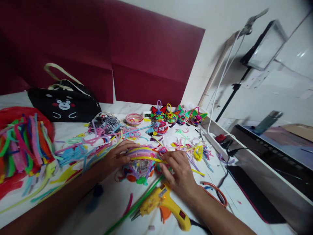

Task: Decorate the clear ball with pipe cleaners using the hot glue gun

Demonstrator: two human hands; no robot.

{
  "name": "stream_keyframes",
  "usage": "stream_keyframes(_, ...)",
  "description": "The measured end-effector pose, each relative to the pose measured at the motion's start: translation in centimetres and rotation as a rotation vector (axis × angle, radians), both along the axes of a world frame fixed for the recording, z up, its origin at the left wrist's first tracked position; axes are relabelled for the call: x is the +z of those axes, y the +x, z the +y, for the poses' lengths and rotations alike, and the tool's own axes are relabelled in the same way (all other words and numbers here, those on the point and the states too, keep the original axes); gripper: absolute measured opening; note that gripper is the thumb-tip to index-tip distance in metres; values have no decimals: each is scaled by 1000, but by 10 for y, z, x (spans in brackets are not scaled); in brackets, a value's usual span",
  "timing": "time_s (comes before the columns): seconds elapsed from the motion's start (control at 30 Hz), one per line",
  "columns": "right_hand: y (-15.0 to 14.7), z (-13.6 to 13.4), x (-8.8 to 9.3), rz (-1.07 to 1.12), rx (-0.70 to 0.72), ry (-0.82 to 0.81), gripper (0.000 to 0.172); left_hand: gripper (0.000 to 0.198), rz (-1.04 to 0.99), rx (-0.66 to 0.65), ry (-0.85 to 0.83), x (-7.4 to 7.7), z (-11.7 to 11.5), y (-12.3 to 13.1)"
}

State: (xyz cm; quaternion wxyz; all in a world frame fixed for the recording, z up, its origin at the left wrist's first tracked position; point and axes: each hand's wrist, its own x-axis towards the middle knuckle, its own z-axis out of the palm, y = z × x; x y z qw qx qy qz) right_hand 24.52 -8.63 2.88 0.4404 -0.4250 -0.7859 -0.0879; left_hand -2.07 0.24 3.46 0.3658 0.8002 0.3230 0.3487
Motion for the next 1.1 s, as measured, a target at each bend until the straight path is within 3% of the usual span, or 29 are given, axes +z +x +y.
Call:
stream_keyframes(0.4, 0, 0, 1, -28, -22, -32, 13, 43, -7, 0, -18, 3, 1, 2)
stream_keyframes(0.73, 2, 1, 0, -24, -43, -54, 13, 44, -32, 61, -125, 3, -1, 3)
stream_keyframes(1.1, 6, 5, -5, -24, -60, -32, 13, 46, 46, 115, -129, 21, -3, 4)
